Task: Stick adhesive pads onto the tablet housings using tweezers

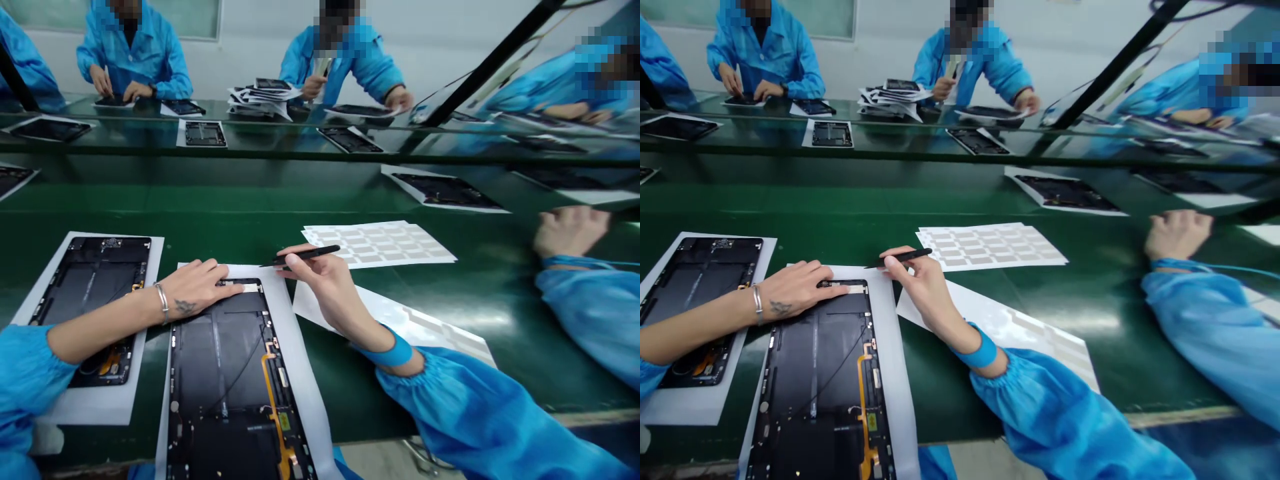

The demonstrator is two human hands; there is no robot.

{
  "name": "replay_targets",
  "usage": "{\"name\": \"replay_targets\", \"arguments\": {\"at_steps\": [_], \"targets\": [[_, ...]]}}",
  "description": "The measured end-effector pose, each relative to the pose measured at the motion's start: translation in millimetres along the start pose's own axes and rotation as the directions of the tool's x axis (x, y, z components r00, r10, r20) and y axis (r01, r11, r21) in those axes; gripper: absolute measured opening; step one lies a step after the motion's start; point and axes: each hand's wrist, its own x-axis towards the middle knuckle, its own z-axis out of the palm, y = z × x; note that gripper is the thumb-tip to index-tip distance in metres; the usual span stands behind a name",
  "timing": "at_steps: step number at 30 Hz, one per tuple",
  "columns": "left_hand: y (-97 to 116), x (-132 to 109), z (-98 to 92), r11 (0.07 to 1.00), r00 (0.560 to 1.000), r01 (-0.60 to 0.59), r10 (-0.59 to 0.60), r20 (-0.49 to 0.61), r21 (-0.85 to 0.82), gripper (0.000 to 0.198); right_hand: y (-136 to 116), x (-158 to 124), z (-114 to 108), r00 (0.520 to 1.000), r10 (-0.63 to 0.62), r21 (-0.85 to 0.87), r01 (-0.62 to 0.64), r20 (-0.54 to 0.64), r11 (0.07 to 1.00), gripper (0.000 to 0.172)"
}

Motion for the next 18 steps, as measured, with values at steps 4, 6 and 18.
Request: {"name": "replay_targets", "arguments": {"at_steps": [4, 6, 18], "targets": [[10.3, 19.7, -3.8, 0.997, 0.994, 0.063, -0.066, 0.085, 0.034, 0.051, -16.4, 2.4, 6.1, 0.991, 0.016, 0.077, -0.027, 0.133, 0.997, 0.037], [11.9, 20.7, -2.7, 0.996, 0.991, 0.074, -0.080, 0.105, 0.058, 0.055, -17.5, 2.1, 11.9, 0.983, 0.012, 0.080, -0.027, 0.182, 0.996, 0.036], [-6.7, -29.4, 21.4, 0.980, 0.975, -0.094, 0.055, -0.218, -0.173, 0.039, 4.7, -7.7, 23.5, 0.964, -0.006, -0.097, 0.032, 0.265, 0.995, 0.049]]}}
